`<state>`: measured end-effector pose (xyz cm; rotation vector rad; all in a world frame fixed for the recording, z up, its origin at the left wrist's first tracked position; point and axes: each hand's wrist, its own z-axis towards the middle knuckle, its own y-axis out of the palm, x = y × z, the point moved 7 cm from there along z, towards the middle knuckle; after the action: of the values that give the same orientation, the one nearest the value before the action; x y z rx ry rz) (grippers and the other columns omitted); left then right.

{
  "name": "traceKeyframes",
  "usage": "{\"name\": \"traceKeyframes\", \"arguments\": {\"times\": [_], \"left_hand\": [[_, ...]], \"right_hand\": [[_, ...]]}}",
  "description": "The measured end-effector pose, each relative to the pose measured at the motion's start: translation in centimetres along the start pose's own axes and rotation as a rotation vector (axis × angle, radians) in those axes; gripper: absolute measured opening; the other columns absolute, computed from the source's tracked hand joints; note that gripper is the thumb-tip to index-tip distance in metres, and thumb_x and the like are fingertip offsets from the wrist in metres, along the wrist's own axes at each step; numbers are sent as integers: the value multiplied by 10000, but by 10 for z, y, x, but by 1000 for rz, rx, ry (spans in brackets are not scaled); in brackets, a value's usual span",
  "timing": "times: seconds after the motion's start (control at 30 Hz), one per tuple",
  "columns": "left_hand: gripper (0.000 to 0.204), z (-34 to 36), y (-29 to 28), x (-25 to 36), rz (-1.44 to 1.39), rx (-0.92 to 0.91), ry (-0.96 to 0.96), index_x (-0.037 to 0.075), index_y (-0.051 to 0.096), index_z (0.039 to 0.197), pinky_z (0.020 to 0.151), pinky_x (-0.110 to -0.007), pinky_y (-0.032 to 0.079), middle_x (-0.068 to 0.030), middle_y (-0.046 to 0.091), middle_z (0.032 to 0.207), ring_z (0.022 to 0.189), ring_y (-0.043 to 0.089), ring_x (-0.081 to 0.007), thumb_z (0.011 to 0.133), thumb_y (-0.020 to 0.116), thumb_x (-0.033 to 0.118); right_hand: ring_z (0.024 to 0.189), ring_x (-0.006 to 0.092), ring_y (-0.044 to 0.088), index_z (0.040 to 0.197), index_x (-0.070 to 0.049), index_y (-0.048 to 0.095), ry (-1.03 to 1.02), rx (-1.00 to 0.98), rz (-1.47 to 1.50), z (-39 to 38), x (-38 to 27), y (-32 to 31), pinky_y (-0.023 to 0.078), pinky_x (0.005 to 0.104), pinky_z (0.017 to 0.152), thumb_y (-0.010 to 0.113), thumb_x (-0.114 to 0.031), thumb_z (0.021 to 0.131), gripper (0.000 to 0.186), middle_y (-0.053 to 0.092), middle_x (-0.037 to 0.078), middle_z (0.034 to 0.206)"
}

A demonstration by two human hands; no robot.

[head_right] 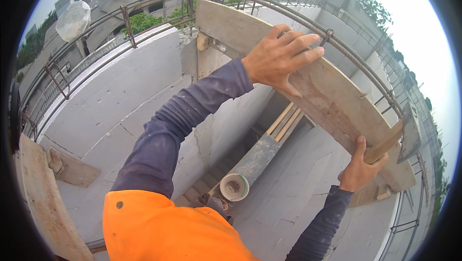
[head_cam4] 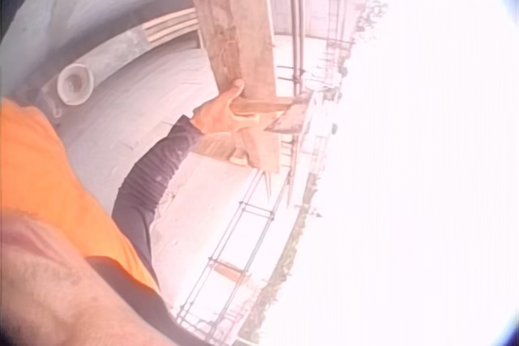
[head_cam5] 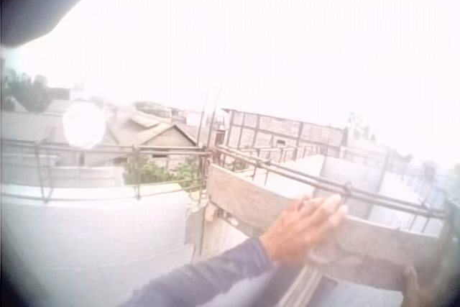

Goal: The person measures the width of a wall opening with a tape measure, then positions a curved wooden board against the concrete structure and secures it by hammering nails with a hatchet.

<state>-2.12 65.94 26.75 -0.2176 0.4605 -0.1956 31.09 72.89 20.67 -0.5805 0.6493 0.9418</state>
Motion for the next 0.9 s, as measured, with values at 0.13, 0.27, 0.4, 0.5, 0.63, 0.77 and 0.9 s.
{"name": "traceKeyframes", "arguments": {"times": [0.13, 0.27, 0.4, 0.5, 0.63, 0.77, 0.9], "left_hand": [[1079, 4, 8, 1, -45, 12, 50, 148, 557, 1378, 990, -443, 382, -48, 589, 1306, 1168, 569, -226, 529, 879, 730], [1051, 6, 5, -1, -74, 29, 64, 132, 567, 1364, 944, -430, 394, -56, 608, 1287, 1110, 572, -229, 530, 892, 684], [1027, 10, 0, -1, -99, 36, 64, 119, 579, 1348, 912, -423, 397, -54, 621, 1254, 1070, 574, -229, 531, 896, 654], [1027, 8, 1, -3, -105, 33, 66, 129, 573, 1362, 917, -421, 396, -48, 617, 1264, 1083, 567, -225, 540, 893, 656], [1037, 6, 0, -4, -95, -10, 64, 149, 563, 1387, 936, -420, 389, -32, 613, 1273, 1105, 556, -218, 544, 890, 657], [1052, 9, 9, -1, -106, -27, 69, 153, 554, 1407, 945, -412, 384, -16, 613, 1274, 1111, 556, -218, 544, 889, 653], [1067, 17, 7, -1, -111, -70, 70, 136, 550, 1426, 956, -405, 395, -24, 627, 1282, 1097, 567, -228, 542, 894, 623]], "right_hand": [[1012, 177, 585, 1210, -9, 546, -16, 29, 60, 1, 2, -4, 495, 328, 912, 837, -275, 897, 504, 585, 71, 1097], [1014, 182, 592, 1209, -5, 547, 1, 28, 74, -1, 0, 0, 499, 332, 909, 845, -283, 892, 516, 591, 76, 1098], [842, 143, 594, 1147, -19, 555, -110, 72, 31, 5, 6, -2, 510, 284, 700, 860, -357, 871, 533, 590, 52, 967], [744, 125, 593, 1106, -27, 559, -184, 94, 8, 4, 2, -3, 510, 260, 580, 858, -406, 867, 539, 586, 38, 896], [671, 116, 569, 1082, -32, 560, -89, 70, 55, -9, -22, 2, 485, 247, 546, 807, -426, 915, 495, 577, 37, 882], [602, 90, 531, 1060, -44, 559, -55, -68, 124, -27, -5, -16, 466, 240, 521, 732, -453, 971, 452, 551, 13, 805], [579, 73, 505, 1017, -59, 563, 59, -184, 196, -77, 22, -23, 452, 239, 503, 720, -463, 976, 436, 527, -12, 741]]}}
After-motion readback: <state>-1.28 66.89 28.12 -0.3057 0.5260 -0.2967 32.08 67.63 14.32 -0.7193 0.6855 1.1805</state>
